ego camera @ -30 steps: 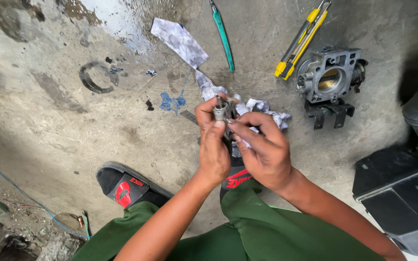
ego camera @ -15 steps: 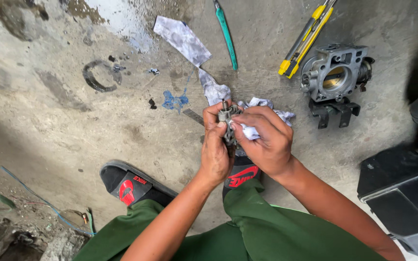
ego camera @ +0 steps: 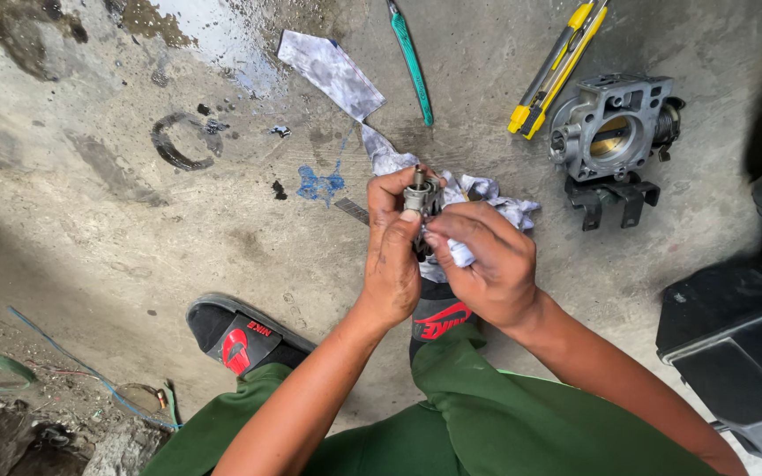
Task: The person sits on the floor and cleans a small carburetor component using a cloth and a toothbrush. They wipe the part, scrub it with the brush, and repeatedly inspect it. A larger carburetor body is also handled and placed on the floor.
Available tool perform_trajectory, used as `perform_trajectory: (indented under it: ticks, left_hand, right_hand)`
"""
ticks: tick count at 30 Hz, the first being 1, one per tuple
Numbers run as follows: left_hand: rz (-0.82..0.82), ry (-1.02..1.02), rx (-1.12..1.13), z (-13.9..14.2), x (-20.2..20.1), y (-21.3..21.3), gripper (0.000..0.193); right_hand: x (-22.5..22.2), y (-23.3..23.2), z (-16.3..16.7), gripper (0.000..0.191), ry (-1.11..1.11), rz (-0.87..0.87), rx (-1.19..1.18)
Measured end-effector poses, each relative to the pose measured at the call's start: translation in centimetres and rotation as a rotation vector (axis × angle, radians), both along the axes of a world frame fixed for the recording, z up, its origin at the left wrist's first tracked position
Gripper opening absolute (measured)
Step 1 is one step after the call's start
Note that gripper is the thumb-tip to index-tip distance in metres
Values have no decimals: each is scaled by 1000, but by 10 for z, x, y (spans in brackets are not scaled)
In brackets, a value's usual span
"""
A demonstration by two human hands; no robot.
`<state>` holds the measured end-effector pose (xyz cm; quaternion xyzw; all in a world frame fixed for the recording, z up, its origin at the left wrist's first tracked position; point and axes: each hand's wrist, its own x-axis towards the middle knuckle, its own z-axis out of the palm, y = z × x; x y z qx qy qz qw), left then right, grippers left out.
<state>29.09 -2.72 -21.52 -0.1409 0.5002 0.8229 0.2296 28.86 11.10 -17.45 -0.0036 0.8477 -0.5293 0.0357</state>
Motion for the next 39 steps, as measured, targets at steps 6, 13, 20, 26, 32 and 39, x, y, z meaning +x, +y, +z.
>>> perform_trajectory:
  ticks: [6,13,20,26,32,39]
  left_hand:
    - [-215,132,-38,-8,-12,-22,33]
    - [-90,-306,556,-6,-34,-20,43]
    - [-64,-411,783,15,-47,-24,43]
    - [-32,-541,1020,23,-41,-22,42]
    - [-11,-582,1119,27,-35,-16,43]
    - [13,-491,933,31,-31,-10,41]
  right_hand:
    - [-7,13,2,13,-349,140,-234]
    - [1,47,24,11,-684,299,-745]
    - [15,90,16,18,-653,-222,-1283]
    - [22,87,3,35,-513,-311,-1432]
    - [24,87,2,36,-456,-244,-1446]
    - [26,78,4,18,-396,-340,-1250]
